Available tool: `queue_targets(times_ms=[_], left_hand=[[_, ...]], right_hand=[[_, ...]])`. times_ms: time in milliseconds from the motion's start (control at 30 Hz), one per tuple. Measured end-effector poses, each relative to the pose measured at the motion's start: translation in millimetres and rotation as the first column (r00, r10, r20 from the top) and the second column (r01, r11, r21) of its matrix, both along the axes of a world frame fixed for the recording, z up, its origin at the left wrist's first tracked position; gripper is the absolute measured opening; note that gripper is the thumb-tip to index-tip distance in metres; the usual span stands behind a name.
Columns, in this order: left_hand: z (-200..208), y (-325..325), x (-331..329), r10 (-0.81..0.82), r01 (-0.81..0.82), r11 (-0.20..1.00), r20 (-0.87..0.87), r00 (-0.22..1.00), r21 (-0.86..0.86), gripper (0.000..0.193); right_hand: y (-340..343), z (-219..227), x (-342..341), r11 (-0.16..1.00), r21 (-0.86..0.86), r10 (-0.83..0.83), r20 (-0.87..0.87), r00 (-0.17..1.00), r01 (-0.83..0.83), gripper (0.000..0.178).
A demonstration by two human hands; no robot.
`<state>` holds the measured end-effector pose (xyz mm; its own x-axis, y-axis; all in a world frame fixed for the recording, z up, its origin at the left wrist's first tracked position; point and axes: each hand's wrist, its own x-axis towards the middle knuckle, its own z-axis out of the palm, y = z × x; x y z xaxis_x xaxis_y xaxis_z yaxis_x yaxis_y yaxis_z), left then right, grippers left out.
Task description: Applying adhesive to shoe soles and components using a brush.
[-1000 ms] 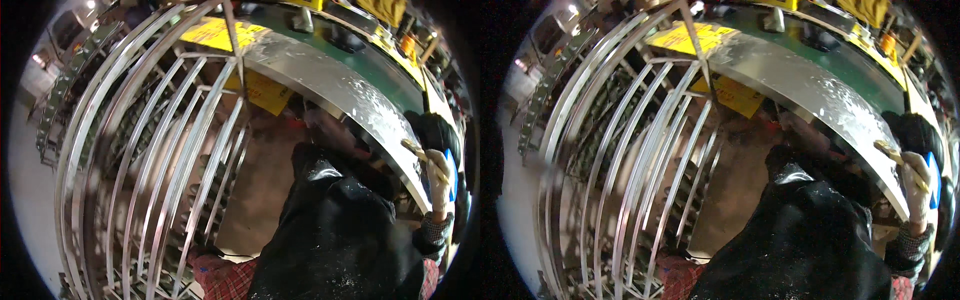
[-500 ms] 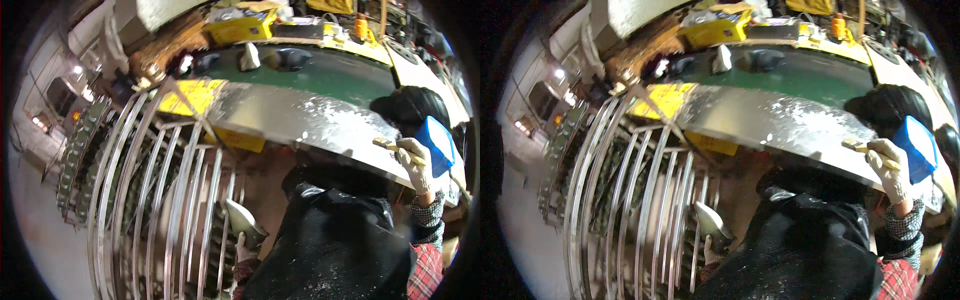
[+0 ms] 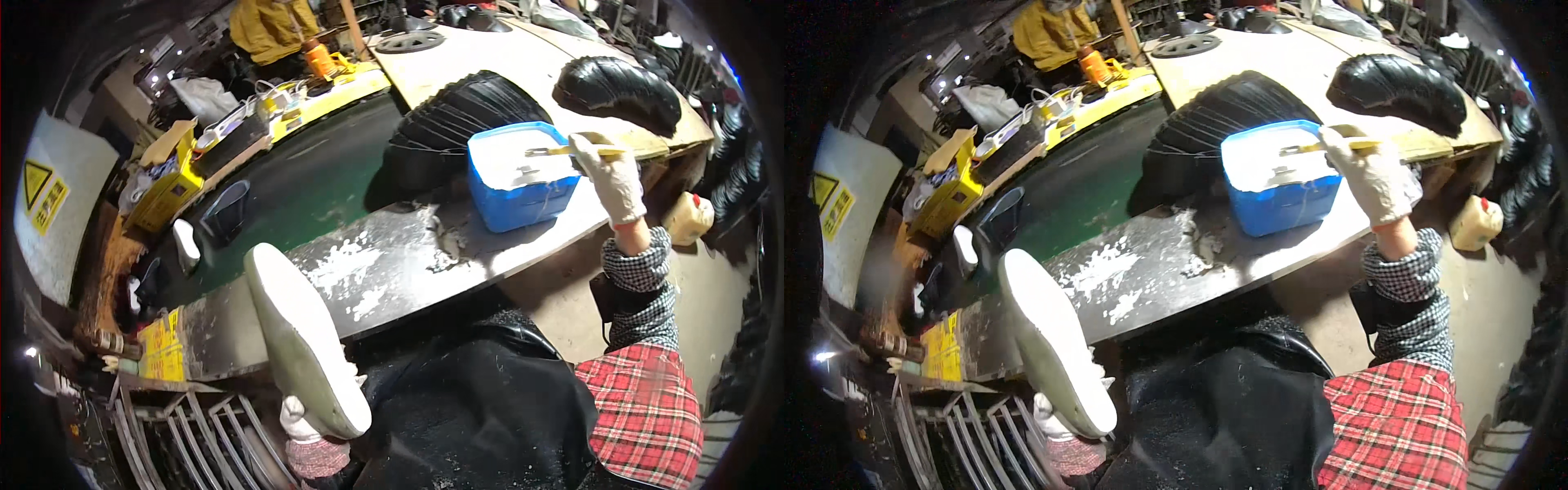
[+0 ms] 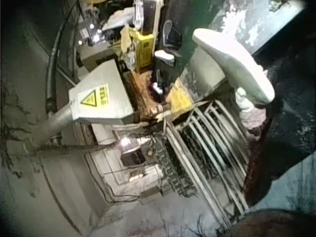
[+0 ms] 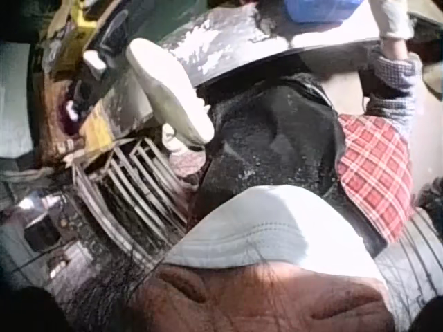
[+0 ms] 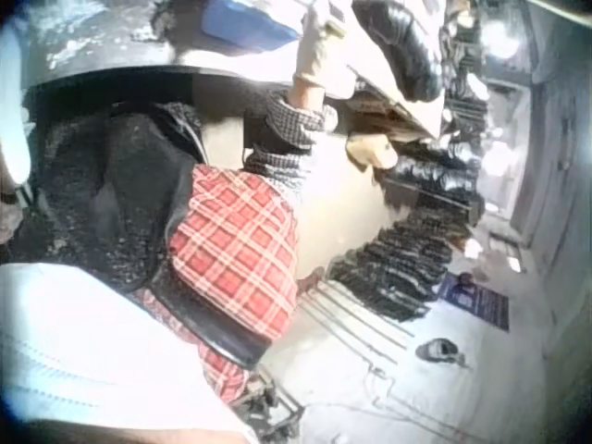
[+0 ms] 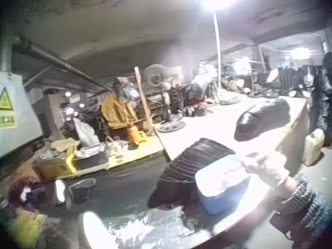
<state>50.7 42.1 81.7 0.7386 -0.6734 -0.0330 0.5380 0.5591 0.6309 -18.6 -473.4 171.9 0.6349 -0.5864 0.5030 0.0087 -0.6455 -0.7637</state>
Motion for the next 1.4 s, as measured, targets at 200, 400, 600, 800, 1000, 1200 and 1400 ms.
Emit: queue_targets(times_ms=[200,400,600,800,1000,1200,1400], left_hand=[[-39.4,-38.8,-3.3,0.049,-0.102,0.979,-0.282,0.958,-0.175,0.089],[-58.6,-12.3,-32.9,-0.178,-0.041,0.926,-0.529,0.830,-0.376,0.099],[-109.6,8.9,-27.1,-0.224,-0.058,0.822,-0.415,0.882,-0.567,0.079],[-162.3,19.9,-41.9,-0.103,-0.198,0.877,-0.574,0.813,-0.438,0.077],[-106.5,14.8,-37.9,0.062,-0.179,0.974,-0.600,0.798,-0.138,0.079],[-110.8,10.9,-19.1,-0.184,-0.123,0.785,-0.419,0.889,-0.607,0.073],[-83.1,4.2,-19.0,-0.075,-0.086,0.866,-0.299,0.951,-0.493,0.078]], right_hand=[[-12.7,2.5,-7.6,0.995,0.086,-0.048,0.058,0.997,0.043,0.020],[46.5,12.9,-11.0,0.958,0.227,0.159,0.083,0.984,-0.174,0.022],[215.6,-23.9,94.7,0.400,-0.196,0.906,-0.059,0.418,-0.895,0.024],[236.8,-51.9,158.0,0.353,0.567,0.882,0.064,0.467,-0.744,0.020],[231.4,-26.7,130.6,0.205,-0.002,0.943,-0.267,0.198,-0.979,0.021],[270.6,-14.2,172.4,0.361,0.225,0.931,-0.136,0.337,-0.905,0.022],[275.4,-4.4,102.1,-0.071,0.061,0.985,-0.156,-0.079,-0.996,0.016]])
